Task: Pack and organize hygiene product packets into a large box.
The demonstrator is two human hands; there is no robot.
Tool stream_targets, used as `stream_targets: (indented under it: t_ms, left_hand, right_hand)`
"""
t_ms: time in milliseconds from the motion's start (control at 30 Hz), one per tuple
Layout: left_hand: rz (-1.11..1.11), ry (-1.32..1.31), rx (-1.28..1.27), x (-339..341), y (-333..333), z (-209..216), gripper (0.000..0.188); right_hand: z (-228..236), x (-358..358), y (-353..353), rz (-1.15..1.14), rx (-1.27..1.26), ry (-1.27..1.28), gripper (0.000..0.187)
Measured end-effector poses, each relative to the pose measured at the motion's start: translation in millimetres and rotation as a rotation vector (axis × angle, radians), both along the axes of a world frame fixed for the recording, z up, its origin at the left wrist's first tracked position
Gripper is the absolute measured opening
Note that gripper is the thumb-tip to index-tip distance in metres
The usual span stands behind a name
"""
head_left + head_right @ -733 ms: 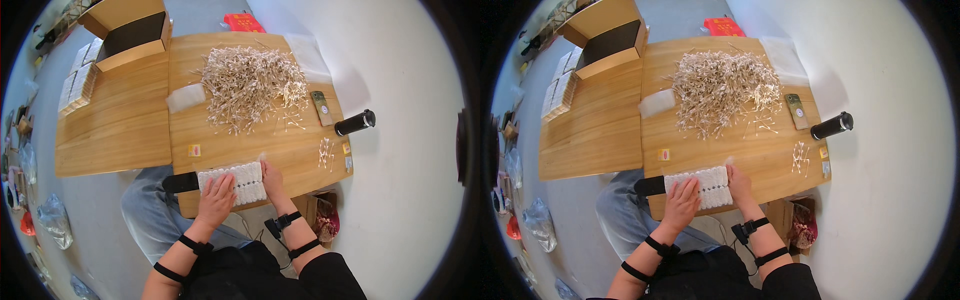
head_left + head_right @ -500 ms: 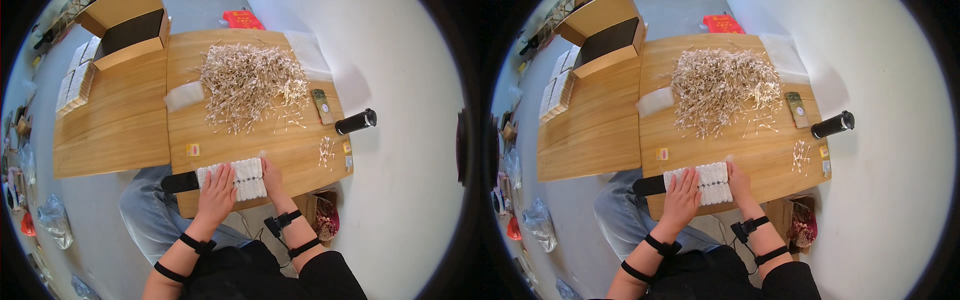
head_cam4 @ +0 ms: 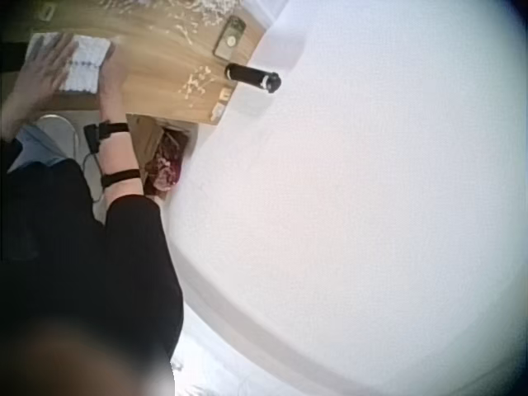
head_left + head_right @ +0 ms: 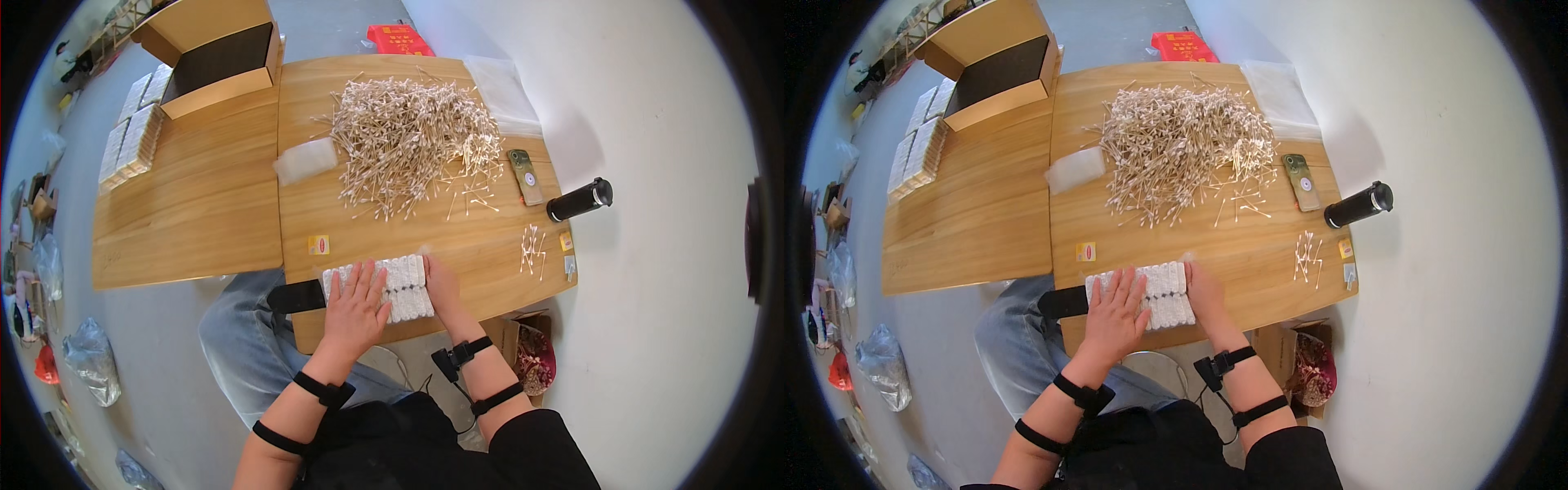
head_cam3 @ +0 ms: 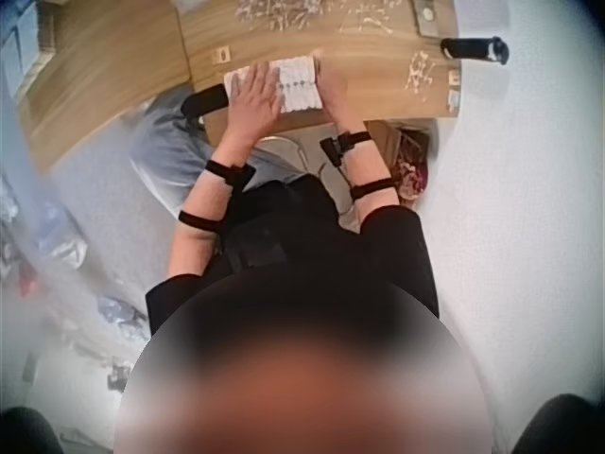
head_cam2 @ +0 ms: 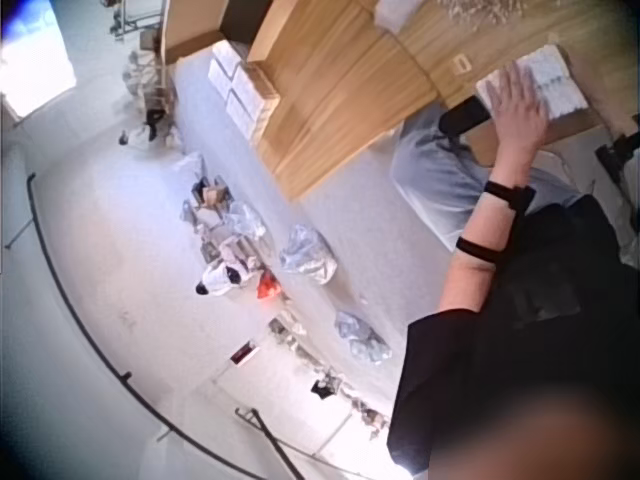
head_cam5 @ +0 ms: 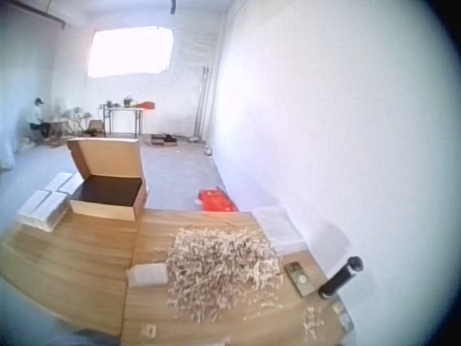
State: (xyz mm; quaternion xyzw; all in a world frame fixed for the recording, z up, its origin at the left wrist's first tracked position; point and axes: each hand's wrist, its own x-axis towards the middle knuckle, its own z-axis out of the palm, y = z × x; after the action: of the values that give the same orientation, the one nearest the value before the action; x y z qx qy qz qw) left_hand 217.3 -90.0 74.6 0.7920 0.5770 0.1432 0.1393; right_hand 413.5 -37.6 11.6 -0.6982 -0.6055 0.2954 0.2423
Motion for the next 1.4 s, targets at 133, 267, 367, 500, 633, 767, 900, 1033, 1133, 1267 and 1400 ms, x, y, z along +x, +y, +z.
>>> stream_targets:
  t_ms: [133, 267, 367, 500, 633, 767, 900, 1033, 1133, 1267, 1400]
  left_hand:
    - [0.019, 0.051, 0.013, -0.9, -11.0, -5.0, 0.054]
    - [-0.012, 0.037, 0.054, -9.4, -25.9, -5.6, 0.054]
    - [-0.037, -0.007, 0.065, -7.1, -21.4, -1.8, 0.055]
    - [-0.054, -0.014, 0.049, 4.8, -22.3, -9.8, 0.057]
    - [-0.036, -0.057, 0.07, 14.6, -20.0, -11.3, 0.06]
    - [-0.017, -0.073, 0.029, 17.2, -8.6, -6.7, 0.062]
    - [0.014, -0.054, 0.019, 16.0, -3.4, -4.5, 0.067]
    - [0.023, -0.04, 0.06, 14.1, -21.3, -9.5, 0.069]
    - [0.002, -0.109, 0.063, 10.9, -16.2, -6.4, 0.062]
    - [0.013, -0.422, -0.008, -21.6, -16.2, -21.5, 0.057]
    - [0.441, -0.655, 0.041, -49.7, -19.7, -40.9, 0.053]
  right_hand:
    - [3.3, 0.4, -2.4, 0.079, 0.057, -0.065, 0.037]
    - [3.4, -6.5, -11.1, 0.048, 0.042, -0.078, 0.039]
    - [-0.3, -5.0, -8.1, 0.004, 0.034, -0.043, 0.039]
    - [-5.4, -4.2, -8.8, 0.059, 0.06, -0.101, 0.039]
    - [-6.2, -4.6, -9.5, 0.044, 0.066, -0.09, 0.038]
    - [-8.7, -4.9, -5.1, -0.017, 0.008, 0.018, 0.037]
    - [-2.7, -5.0, -2.5, 0.02, 0.047, -0.007, 0.036]
    - [0.2, -6.6, -7.2, 0.075, 0.025, -0.092, 0.036]
    - [2.1, -9.8, -9.3, 0.053, 0.036, -0.053, 0.037]
    - [6.6, -11.7, -10.6, 0.036, -0.009, -0.093, 0.036]
    - [2.1, -17.0, -8.4, 0.034, 0.051, -0.023, 0.035]
